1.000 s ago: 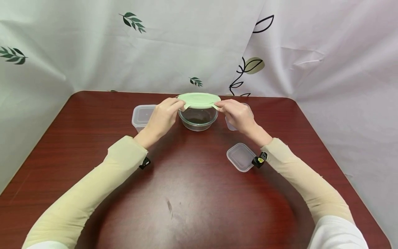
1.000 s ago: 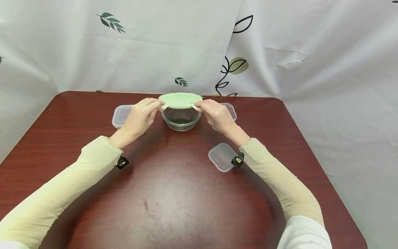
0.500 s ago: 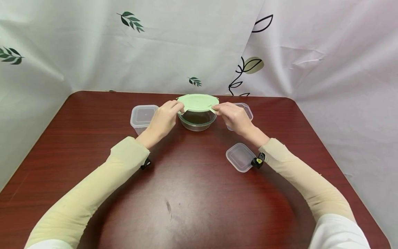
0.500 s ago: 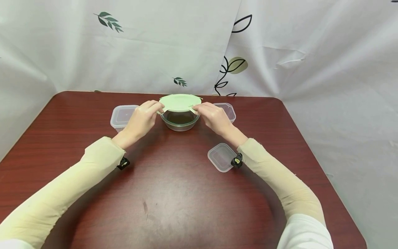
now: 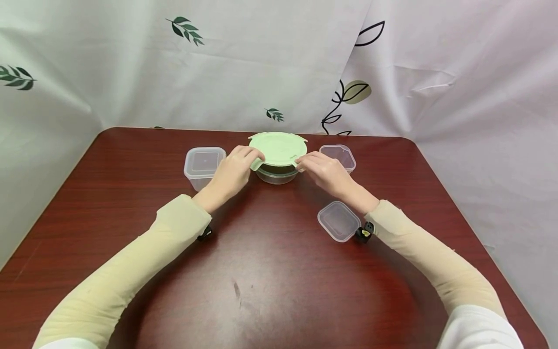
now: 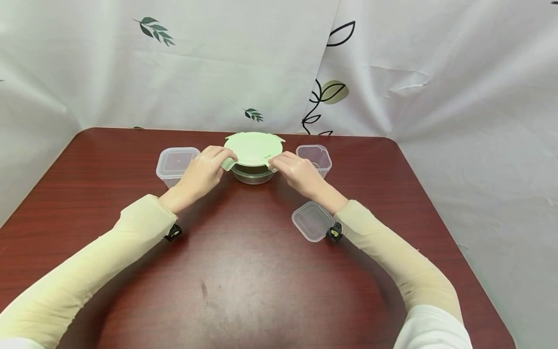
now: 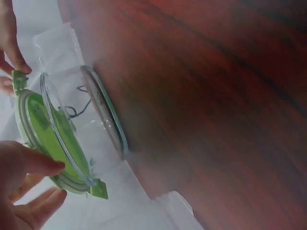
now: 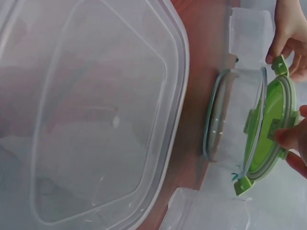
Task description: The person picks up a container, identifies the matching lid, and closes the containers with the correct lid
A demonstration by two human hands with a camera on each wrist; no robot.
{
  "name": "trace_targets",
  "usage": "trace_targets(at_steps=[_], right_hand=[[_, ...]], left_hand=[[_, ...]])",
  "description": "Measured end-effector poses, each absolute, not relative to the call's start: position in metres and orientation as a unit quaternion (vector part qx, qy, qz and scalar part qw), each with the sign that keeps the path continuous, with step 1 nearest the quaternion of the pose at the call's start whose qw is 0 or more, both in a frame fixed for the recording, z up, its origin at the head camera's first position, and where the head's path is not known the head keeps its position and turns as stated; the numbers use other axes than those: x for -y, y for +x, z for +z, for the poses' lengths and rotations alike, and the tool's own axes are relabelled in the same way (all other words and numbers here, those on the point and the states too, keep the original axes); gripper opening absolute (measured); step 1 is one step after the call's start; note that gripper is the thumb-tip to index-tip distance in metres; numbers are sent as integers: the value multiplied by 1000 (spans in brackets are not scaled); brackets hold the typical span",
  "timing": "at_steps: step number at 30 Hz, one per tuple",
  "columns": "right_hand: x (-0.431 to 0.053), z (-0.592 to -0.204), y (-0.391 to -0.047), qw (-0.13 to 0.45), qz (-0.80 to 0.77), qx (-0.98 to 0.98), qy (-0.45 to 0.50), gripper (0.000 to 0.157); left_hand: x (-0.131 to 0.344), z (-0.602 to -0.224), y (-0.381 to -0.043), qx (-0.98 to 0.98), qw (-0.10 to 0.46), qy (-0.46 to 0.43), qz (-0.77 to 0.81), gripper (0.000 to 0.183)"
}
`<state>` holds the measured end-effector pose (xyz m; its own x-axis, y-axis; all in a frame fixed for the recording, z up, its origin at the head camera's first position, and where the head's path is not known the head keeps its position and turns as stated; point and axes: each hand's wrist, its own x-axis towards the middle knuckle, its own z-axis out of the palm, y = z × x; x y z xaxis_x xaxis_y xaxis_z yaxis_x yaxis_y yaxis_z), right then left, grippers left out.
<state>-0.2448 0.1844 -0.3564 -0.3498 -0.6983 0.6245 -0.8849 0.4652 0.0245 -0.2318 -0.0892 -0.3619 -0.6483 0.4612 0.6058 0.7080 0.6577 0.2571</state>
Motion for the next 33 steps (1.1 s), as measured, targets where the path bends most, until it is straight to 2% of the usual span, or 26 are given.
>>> trace_targets(at_steps=[12,18,23,28,33], right_hand=[[-183,-360,-242,251,113,844,461,35],[-184,-360,-242,227,101,857,452,40],[-186,-355,-243,181,120,872,440,33],[-178,-347,-247,153,172,905,358,32],[-167,-344,-257,95,191,943,256,34]], left_hand=[[82,-358,-223,914,166,-301,-214,41],[83,-358,-222,915,157,-304,-214,43],[83,-358,-226,916,154,-297,-223,40],[78,-356,-233,926,144,-242,-250,32],[68,-355,-244,934,72,-150,-315,40]])
